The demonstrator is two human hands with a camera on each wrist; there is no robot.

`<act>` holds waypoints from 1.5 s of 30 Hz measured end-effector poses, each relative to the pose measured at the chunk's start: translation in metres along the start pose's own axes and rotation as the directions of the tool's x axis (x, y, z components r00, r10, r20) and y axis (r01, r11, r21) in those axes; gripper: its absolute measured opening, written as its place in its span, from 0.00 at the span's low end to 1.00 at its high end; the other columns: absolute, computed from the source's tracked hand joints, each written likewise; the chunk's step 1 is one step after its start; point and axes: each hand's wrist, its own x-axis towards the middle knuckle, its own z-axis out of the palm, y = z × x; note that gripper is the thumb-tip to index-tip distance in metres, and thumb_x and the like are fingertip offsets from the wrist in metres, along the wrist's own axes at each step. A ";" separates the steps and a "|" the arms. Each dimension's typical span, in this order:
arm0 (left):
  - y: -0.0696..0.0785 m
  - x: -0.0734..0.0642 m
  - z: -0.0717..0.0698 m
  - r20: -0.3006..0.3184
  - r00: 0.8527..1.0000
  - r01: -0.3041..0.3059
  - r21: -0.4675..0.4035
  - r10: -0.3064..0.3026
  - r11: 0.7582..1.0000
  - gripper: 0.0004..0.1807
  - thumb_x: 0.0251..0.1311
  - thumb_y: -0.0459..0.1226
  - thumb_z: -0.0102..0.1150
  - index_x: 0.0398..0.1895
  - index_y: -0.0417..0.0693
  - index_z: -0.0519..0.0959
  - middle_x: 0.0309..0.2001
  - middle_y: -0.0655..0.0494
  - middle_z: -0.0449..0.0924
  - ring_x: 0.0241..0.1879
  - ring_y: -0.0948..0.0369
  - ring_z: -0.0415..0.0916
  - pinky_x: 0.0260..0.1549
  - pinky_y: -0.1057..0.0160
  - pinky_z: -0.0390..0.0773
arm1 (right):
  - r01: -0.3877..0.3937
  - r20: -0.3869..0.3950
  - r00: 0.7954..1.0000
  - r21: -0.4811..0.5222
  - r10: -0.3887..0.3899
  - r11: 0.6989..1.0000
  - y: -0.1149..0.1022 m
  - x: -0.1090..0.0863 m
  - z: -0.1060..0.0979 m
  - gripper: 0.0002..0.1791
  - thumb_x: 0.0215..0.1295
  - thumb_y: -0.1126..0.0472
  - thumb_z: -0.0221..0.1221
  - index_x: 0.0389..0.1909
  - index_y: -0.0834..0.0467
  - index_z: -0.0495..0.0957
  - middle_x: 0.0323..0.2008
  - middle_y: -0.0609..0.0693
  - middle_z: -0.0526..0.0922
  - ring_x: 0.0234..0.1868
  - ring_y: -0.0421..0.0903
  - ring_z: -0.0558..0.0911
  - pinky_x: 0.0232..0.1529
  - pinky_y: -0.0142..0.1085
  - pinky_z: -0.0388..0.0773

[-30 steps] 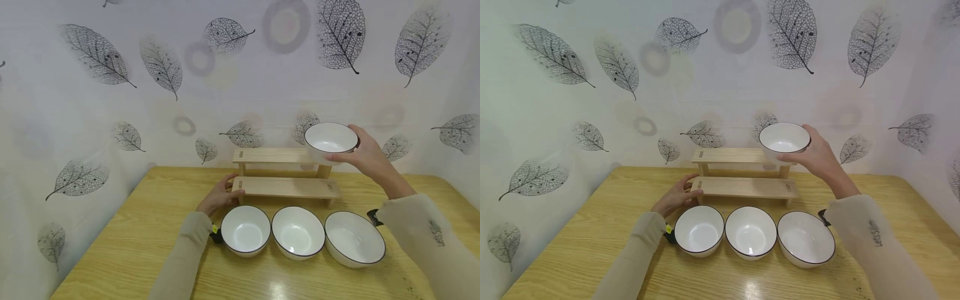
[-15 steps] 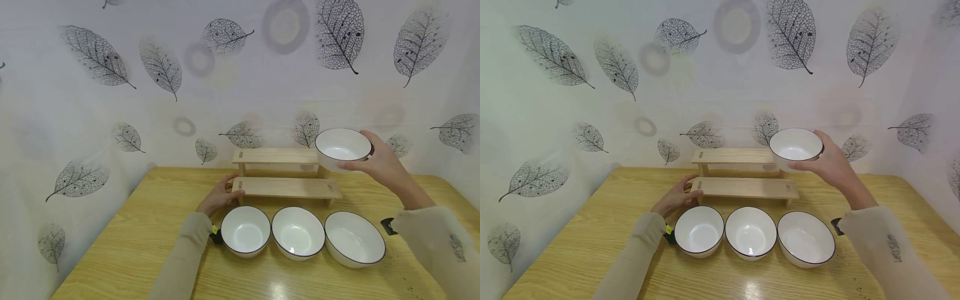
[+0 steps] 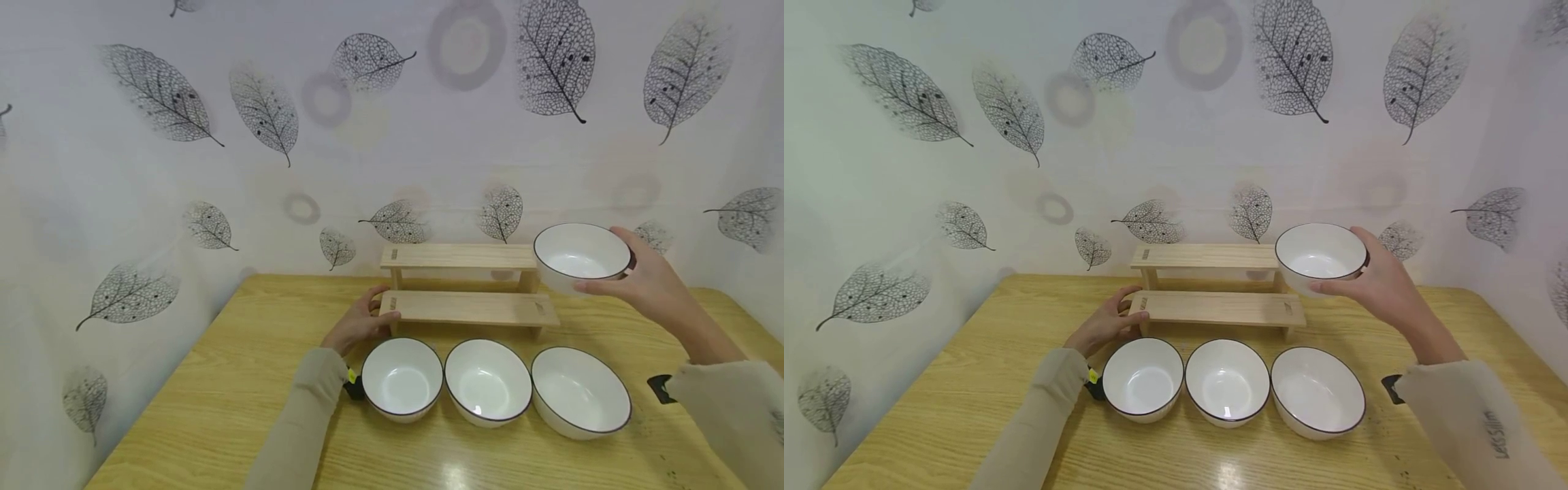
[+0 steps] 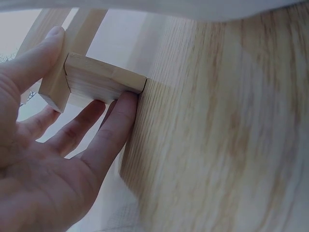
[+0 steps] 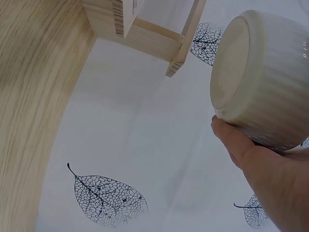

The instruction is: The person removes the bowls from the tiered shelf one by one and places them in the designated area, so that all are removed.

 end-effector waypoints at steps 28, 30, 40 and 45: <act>-0.002 0.000 0.000 -0.007 1.000 0.004 -0.044 -0.004 0.999 0.40 0.69 0.31 0.63 0.79 0.48 0.55 0.68 0.33 0.66 0.60 0.40 0.74 0.54 0.46 0.80 | -0.012 -0.007 1.000 -0.007 0.012 1.000 0.032 -0.037 -0.012 0.60 0.56 0.64 0.75 0.80 0.65 0.43 0.67 0.76 0.56 0.43 0.24 0.63 0.31 0.17 0.69; -0.002 0.000 0.000 -0.008 1.000 0.003 -0.042 -0.003 0.999 0.40 0.69 0.31 0.63 0.79 0.48 0.55 0.68 0.33 0.66 0.60 0.40 0.74 0.54 0.46 0.80 | -0.026 -0.002 1.000 -0.037 0.026 0.999 0.033 -0.040 -0.014 0.62 0.56 0.62 0.75 0.80 0.65 0.41 0.66 0.77 0.57 0.43 0.23 0.62 0.30 0.17 0.68; -0.002 0.001 0.001 0.000 1.000 -0.002 -0.063 0.002 0.998 0.40 0.69 0.30 0.62 0.79 0.48 0.55 0.68 0.33 0.66 0.60 0.40 0.74 0.53 0.46 0.80 | -0.035 -0.025 0.999 -0.088 0.033 0.995 0.046 -0.055 -0.019 0.60 0.53 0.61 0.77 0.77 0.69 0.47 0.59 0.77 0.65 0.38 0.17 0.63 0.29 0.18 0.65; -0.002 0.001 0.000 -0.002 1.000 0.000 -0.064 0.000 0.998 0.39 0.69 0.30 0.62 0.79 0.48 0.55 0.68 0.33 0.66 0.60 0.40 0.74 0.53 0.47 0.80 | 0.011 -0.052 0.999 -0.059 -0.014 0.998 0.054 -0.060 -0.019 0.55 0.50 0.65 0.78 0.74 0.70 0.54 0.55 0.58 0.71 0.39 0.21 0.67 0.31 0.17 0.67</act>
